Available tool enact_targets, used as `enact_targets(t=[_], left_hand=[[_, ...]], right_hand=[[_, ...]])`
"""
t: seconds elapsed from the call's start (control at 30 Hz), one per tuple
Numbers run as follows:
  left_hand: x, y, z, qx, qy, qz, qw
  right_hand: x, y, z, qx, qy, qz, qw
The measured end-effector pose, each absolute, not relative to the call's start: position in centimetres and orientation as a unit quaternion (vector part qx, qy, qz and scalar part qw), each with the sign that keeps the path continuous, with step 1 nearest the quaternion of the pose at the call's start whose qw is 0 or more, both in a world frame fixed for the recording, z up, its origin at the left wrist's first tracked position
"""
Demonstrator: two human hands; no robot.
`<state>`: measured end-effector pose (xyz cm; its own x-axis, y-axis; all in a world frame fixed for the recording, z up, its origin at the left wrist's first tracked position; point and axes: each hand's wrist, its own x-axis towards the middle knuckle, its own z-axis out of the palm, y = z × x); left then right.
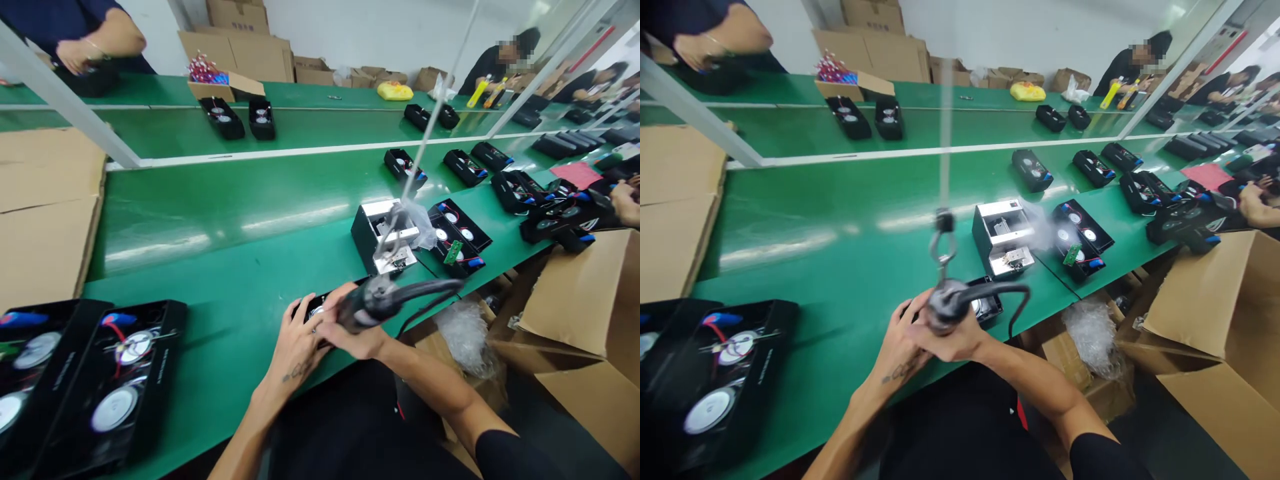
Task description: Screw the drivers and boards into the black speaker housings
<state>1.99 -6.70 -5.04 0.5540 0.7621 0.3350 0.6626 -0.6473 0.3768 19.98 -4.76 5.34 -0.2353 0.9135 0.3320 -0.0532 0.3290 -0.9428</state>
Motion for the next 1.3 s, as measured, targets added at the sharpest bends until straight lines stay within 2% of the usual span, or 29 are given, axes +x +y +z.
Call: enact_targets(t=[0.1,0.17,0.23,0.33,0.57,0.77,1.0,1.17,1.3], left_hand=[[0.1,-7.2,-4.1,0.898,0.377,0.215,0.069],[-0.7,-8.2,-3.2,0.900,0.372,0.221,0.043],[-0.6,-9.2,-2.2,0.892,0.377,0.249,0.027],[1.6,-9.8,-1.0,0.888,0.381,0.257,0.022],[5.5,-8.5,-2.5,0.915,0.382,0.127,-0.009],[5.3,-8.9,-2.9,0.906,0.380,0.185,0.016],[5.6,-8.9,-2.8,0.892,0.380,0.235,0.069],[5.6,-8.9,-2.8,0.898,0.381,0.211,0.057],[5.8,-9.1,-2.7,0.901,0.390,0.184,0.043]], right_hand=[[24.5,-5.1,6.8,-0.331,-0.543,0.457,0.622],[28.2,-5.3,7.1,-0.376,-0.468,0.406,0.689],[31.1,-5.2,6.3,-0.433,-0.423,0.354,0.713],[33.0,-4.9,3.7,-0.485,-0.406,0.334,0.699],[31.8,-4.8,-1.0,-0.523,-0.423,0.372,0.639],[31.5,-5.0,-1.0,-0.533,-0.433,0.376,0.622],[31.9,-5.0,-1.2,-0.518,-0.414,0.379,0.646],[31.8,-4.8,-1.5,-0.535,-0.416,0.375,0.633],[31.4,-5.0,0.5,-0.541,-0.422,0.372,0.625]])
